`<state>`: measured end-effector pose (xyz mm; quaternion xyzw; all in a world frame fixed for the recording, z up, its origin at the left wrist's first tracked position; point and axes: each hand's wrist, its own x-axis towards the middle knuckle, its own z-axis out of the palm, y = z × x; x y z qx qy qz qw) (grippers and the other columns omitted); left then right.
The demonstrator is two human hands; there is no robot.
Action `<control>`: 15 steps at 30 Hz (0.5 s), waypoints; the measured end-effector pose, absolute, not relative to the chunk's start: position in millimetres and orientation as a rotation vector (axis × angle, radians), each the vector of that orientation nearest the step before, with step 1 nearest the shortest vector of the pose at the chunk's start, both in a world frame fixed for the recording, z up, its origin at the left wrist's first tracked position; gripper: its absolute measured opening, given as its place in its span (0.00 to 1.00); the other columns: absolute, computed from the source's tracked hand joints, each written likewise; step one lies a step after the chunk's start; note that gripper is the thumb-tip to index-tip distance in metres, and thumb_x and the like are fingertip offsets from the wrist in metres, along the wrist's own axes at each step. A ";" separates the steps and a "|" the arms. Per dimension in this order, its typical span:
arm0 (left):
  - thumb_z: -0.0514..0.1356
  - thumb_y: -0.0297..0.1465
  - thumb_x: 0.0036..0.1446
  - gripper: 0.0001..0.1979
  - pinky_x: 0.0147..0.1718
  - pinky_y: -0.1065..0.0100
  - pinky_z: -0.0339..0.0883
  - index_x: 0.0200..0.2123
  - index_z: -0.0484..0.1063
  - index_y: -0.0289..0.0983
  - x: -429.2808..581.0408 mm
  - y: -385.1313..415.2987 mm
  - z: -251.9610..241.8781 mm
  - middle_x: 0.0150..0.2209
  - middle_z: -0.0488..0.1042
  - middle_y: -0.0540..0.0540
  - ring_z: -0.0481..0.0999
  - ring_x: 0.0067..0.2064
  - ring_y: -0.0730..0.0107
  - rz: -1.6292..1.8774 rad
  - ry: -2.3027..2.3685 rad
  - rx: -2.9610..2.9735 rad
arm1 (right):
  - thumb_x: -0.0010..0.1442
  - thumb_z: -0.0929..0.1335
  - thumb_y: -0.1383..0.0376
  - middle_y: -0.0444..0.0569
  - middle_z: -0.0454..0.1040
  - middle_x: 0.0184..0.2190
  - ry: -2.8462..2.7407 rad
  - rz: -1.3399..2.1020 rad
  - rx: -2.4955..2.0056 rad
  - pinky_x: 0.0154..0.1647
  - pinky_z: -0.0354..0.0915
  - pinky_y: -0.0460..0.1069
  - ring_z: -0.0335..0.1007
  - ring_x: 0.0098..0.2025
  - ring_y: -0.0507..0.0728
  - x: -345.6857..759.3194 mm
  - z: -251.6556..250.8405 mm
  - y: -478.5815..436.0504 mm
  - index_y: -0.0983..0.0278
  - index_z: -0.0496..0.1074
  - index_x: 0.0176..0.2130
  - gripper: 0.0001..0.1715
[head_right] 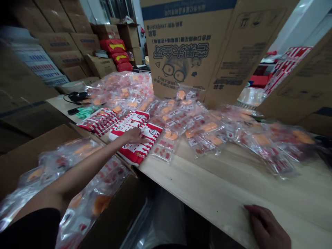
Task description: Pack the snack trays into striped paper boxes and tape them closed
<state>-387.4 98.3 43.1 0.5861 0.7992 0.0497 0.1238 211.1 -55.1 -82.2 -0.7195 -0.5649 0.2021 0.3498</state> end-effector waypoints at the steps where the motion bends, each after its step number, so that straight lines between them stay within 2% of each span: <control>1: 0.71 0.59 0.35 0.42 0.56 0.49 0.64 0.48 0.76 0.35 -372.8 95.1 38.1 0.60 0.71 0.27 0.69 0.60 0.31 0.105 2.324 1.732 | 0.44 0.67 0.46 0.48 0.82 0.39 -1.494 0.546 -1.864 0.47 0.69 0.63 0.77 0.42 0.71 210.9 -80.8 -55.5 0.56 0.81 0.31 0.23; 4: 0.70 0.58 0.38 0.47 0.59 0.48 0.61 0.56 0.71 0.33 -347.2 81.7 32.2 0.64 0.66 0.24 0.65 0.64 0.30 0.021 2.311 1.754 | 0.47 0.66 0.45 0.50 0.81 0.41 -1.537 0.584 -1.832 0.48 0.68 0.61 0.77 0.44 0.70 213.0 -82.3 -57.1 0.58 0.80 0.33 0.25; 8: 0.65 0.55 0.50 0.43 0.53 0.57 0.67 0.60 0.65 0.31 -337.0 66.1 33.7 0.59 0.71 0.26 0.73 0.59 0.40 -0.037 2.296 1.702 | 0.50 0.65 0.47 0.51 0.80 0.43 -1.555 0.610 -1.778 0.50 0.66 0.60 0.76 0.46 0.68 218.5 -89.8 -57.0 0.60 0.79 0.35 0.24; 11: 0.63 0.51 0.56 0.40 0.51 0.58 0.68 0.61 0.62 0.30 -328.9 58.2 36.8 0.56 0.74 0.27 0.75 0.57 0.42 -0.035 2.302 1.695 | 0.51 0.65 0.49 0.50 0.80 0.43 -1.551 0.663 -1.739 0.51 0.66 0.59 0.75 0.47 0.68 220.2 -90.4 -56.4 0.60 0.79 0.36 0.23; 13: 0.63 0.48 0.60 0.33 0.51 0.57 0.69 0.60 0.65 0.30 -322.0 55.4 42.8 0.54 0.75 0.30 0.76 0.56 0.45 -0.035 2.301 1.695 | 0.52 0.65 0.49 0.50 0.80 0.43 -1.540 0.690 -1.708 0.52 0.66 0.59 0.75 0.47 0.67 219.5 -87.6 -56.5 0.60 0.79 0.37 0.22; 15: 0.62 0.43 0.64 0.24 0.52 0.54 0.70 0.56 0.69 0.33 -314.7 55.2 53.3 0.53 0.76 0.35 0.77 0.54 0.51 -0.031 2.292 1.697 | 0.53 0.65 0.50 0.50 0.80 0.42 -1.539 0.703 -1.671 0.52 0.67 0.58 0.75 0.47 0.67 218.4 -84.2 -56.5 0.59 0.79 0.37 0.21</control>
